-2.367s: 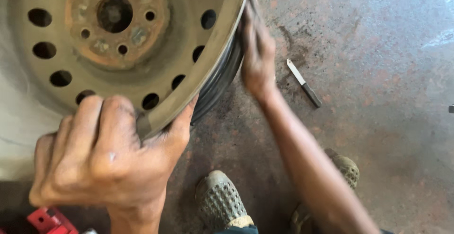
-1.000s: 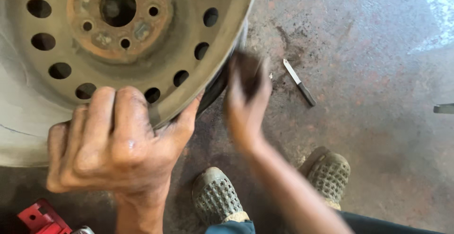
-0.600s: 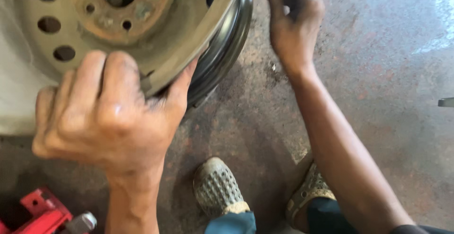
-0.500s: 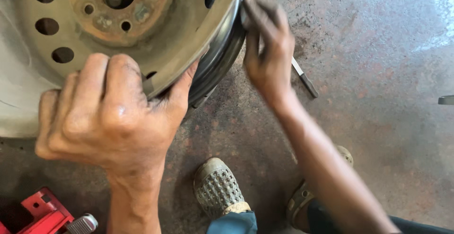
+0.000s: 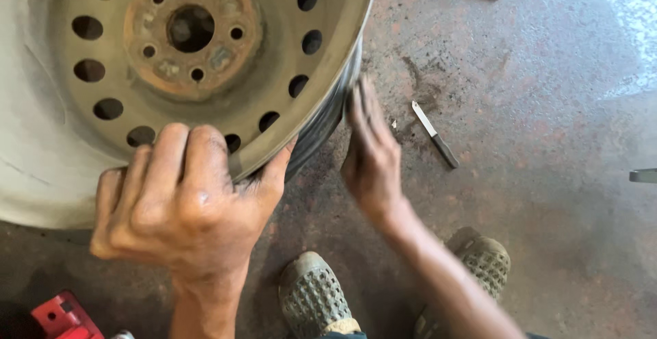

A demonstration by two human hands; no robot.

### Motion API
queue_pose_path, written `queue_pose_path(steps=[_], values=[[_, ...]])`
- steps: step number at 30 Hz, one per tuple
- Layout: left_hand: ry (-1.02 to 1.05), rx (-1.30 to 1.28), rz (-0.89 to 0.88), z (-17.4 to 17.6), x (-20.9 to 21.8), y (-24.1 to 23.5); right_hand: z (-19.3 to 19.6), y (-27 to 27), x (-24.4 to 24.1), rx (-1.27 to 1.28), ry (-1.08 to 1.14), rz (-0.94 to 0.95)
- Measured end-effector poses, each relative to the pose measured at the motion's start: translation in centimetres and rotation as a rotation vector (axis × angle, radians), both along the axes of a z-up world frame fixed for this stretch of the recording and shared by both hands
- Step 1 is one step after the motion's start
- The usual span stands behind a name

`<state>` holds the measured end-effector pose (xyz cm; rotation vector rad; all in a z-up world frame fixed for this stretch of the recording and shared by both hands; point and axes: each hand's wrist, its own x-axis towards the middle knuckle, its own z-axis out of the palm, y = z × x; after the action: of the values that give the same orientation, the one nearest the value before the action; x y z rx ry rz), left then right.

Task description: The person scrubs the inner and outer surfaces of a metal wheel rim using a small abrasive block. They rotate the rim by hand to access different sections and continue scrubbing the edges and face of the rim.

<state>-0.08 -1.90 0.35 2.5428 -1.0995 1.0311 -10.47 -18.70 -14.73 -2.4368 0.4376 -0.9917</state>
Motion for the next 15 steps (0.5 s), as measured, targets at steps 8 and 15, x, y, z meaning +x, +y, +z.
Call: queue_pose_path(steps=[8, 15], values=[[0.156, 0.157, -0.186, -2.2, 4.6, 9.4, 0.0, -9.5, 3.6, 0.577, -0.147, -0.011], [0.171, 0.101, -0.140, -4.0, 6.3, 11.2, 1.4, -6.9, 9.7, 0.909, -0.666, 0.078]])
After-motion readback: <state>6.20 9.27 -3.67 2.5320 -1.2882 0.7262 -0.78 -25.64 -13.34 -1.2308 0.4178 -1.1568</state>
